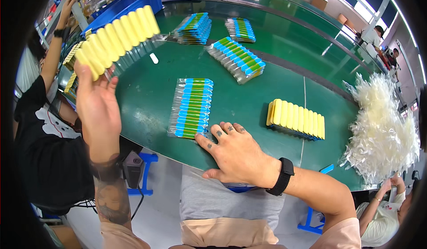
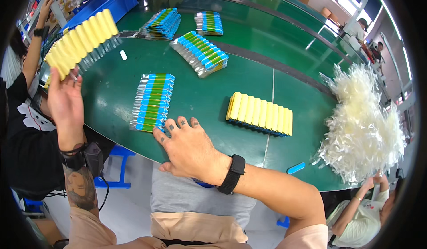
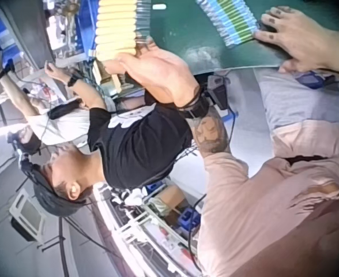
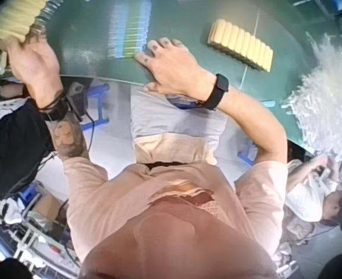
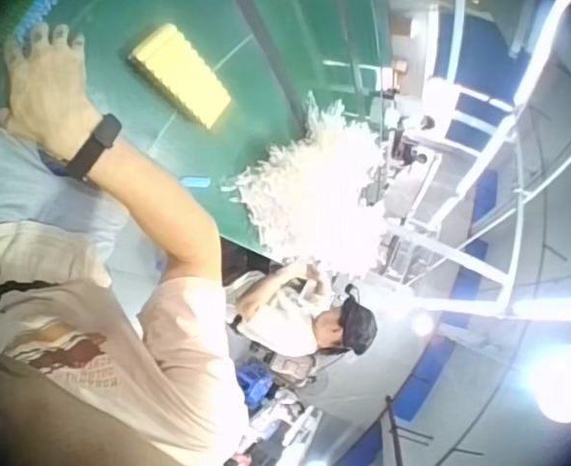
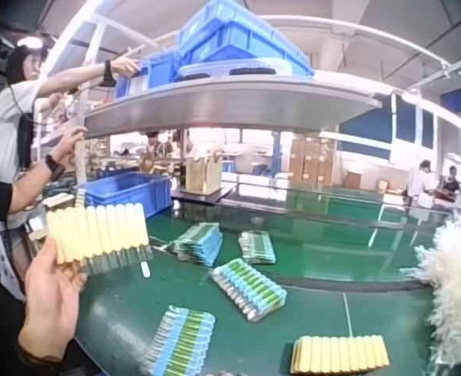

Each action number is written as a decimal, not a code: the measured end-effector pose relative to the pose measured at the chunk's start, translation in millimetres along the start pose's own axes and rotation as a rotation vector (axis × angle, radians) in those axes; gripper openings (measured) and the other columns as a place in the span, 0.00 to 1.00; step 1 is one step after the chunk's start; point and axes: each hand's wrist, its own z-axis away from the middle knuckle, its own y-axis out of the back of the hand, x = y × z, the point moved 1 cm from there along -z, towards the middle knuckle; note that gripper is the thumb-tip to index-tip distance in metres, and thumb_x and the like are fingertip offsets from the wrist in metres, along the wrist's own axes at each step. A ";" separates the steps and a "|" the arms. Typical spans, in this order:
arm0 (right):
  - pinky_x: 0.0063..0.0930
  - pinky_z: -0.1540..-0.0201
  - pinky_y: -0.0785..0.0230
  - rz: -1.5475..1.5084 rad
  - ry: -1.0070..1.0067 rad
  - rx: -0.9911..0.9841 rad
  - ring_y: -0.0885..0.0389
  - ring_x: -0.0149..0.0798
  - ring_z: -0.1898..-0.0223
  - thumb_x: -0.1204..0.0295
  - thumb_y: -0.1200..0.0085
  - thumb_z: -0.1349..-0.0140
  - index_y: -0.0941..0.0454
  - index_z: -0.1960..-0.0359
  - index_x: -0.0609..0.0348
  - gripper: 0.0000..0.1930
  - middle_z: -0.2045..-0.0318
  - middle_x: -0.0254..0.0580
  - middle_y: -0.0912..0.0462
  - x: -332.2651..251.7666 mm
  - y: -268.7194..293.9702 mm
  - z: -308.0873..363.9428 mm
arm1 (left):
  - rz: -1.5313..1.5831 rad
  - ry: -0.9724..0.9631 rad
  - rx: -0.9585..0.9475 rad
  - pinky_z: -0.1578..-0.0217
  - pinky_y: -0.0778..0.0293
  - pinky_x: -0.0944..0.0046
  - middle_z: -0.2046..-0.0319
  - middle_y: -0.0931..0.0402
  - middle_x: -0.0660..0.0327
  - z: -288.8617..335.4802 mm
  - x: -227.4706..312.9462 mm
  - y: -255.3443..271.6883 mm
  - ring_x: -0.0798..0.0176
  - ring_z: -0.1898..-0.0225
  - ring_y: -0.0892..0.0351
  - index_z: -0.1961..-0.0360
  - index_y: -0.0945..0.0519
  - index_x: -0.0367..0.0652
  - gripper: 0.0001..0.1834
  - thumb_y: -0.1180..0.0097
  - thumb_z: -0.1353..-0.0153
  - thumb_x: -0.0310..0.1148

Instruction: The person picks up a strip of blue and green components and places it onto a clear adhesive sheet before pressing it down. They then place a row of yellow battery cells on top and wrap the adhesive sheet around the assembly.

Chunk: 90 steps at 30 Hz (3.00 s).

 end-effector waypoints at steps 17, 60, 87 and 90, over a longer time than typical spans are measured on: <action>0.35 0.78 0.32 -0.701 -0.055 0.379 0.26 0.48 0.82 0.65 0.34 0.42 0.27 0.67 0.64 0.16 0.79 0.46 0.25 -13.5 27.9 107.5 | -0.643 -0.476 -0.715 0.46 0.33 0.46 0.37 0.31 0.42 275.8 -50.4 -44.6 0.44 0.43 0.28 0.40 0.25 0.36 0.35 0.39 0.43 0.49; 0.41 0.63 0.26 0.002 -0.435 0.183 0.17 0.47 0.63 0.71 0.31 0.48 0.23 0.66 0.55 0.12 0.66 0.39 0.17 85.2 56.2 273.6 | -0.526 -0.203 -1.113 0.56 0.23 0.54 0.63 0.15 0.63 202.7 -86.1 -84.4 0.53 0.58 0.18 0.64 0.14 0.43 0.12 0.29 0.53 0.28; 0.38 0.80 0.29 0.162 -0.137 -0.268 0.20 0.44 0.81 0.69 0.43 0.49 0.24 0.76 0.55 0.05 0.83 0.40 0.22 97.4 76.3 240.9 | -0.604 0.142 -1.021 0.54 0.22 0.59 0.62 0.14 0.56 199.6 -103.5 -92.8 0.54 0.58 0.16 0.52 0.18 0.39 0.20 0.34 0.50 0.22; 0.38 0.80 0.31 0.172 -0.193 -0.240 0.22 0.44 0.82 0.68 0.40 0.46 0.25 0.76 0.54 0.07 0.83 0.38 0.23 96.6 80.1 253.2 | -0.645 0.088 -1.105 0.55 0.22 0.57 0.60 0.14 0.59 196.2 -96.5 -92.4 0.53 0.57 0.18 0.53 0.16 0.43 0.24 0.27 0.55 0.28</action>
